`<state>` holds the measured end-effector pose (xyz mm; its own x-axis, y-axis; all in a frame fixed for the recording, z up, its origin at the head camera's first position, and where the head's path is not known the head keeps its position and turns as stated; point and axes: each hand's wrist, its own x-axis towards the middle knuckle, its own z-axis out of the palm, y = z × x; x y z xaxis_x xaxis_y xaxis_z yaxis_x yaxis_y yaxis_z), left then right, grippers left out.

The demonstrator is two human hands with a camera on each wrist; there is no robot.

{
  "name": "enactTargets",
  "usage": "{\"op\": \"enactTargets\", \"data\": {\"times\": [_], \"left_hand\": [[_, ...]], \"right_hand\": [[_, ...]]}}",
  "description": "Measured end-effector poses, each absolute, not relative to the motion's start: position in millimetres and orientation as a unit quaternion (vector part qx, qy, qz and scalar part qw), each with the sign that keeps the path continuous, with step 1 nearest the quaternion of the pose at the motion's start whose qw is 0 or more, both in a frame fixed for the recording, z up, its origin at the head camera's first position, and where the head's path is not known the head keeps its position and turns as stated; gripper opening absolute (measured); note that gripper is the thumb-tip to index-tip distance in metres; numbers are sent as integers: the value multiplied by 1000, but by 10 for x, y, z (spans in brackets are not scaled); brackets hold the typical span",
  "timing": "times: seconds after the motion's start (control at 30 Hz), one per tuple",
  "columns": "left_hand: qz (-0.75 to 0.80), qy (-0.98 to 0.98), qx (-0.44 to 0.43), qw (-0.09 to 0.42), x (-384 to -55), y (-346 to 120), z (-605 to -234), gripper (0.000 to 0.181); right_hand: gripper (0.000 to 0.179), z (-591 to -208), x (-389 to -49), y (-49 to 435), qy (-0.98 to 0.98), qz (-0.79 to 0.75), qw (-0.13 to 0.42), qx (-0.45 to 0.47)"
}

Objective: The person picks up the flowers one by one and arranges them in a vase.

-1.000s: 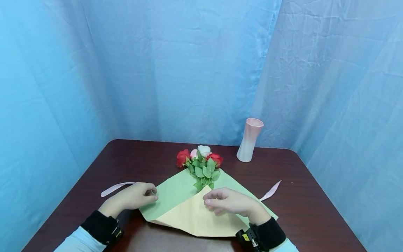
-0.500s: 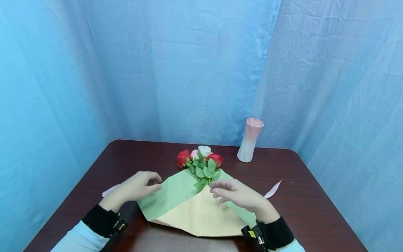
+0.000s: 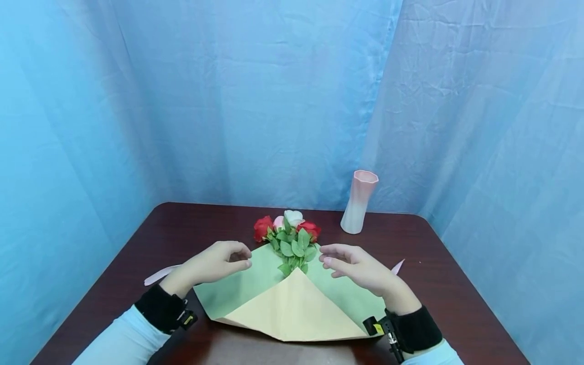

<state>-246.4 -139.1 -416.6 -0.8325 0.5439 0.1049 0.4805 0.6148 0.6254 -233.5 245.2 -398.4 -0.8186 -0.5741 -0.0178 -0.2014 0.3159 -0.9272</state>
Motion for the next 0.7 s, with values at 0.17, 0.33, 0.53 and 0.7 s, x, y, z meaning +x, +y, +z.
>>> {"op": "enactTargets", "data": {"times": [0.17, 0.33, 0.53, 0.7], "left_hand": [[322, 897, 295, 70, -2525, -1266, -4200, 22], [304, 896, 313, 83, -2567, -1175, -4310, 21], [293, 893, 330, 90, -2550, -1130, -4449, 18], [288, 889, 341, 101, -2534, -1107, -4530, 15]], "right_hand": [[54, -4014, -2360, 2502, 811, -508, 183, -224], [55, -4124, -2402, 2556, 826, -487, 196, -207], [53, -4281, -2429, 2597, 824, -480, 228, -197], [46, -4397, -2432, 2599, 824, -468, 247, -200]]}}
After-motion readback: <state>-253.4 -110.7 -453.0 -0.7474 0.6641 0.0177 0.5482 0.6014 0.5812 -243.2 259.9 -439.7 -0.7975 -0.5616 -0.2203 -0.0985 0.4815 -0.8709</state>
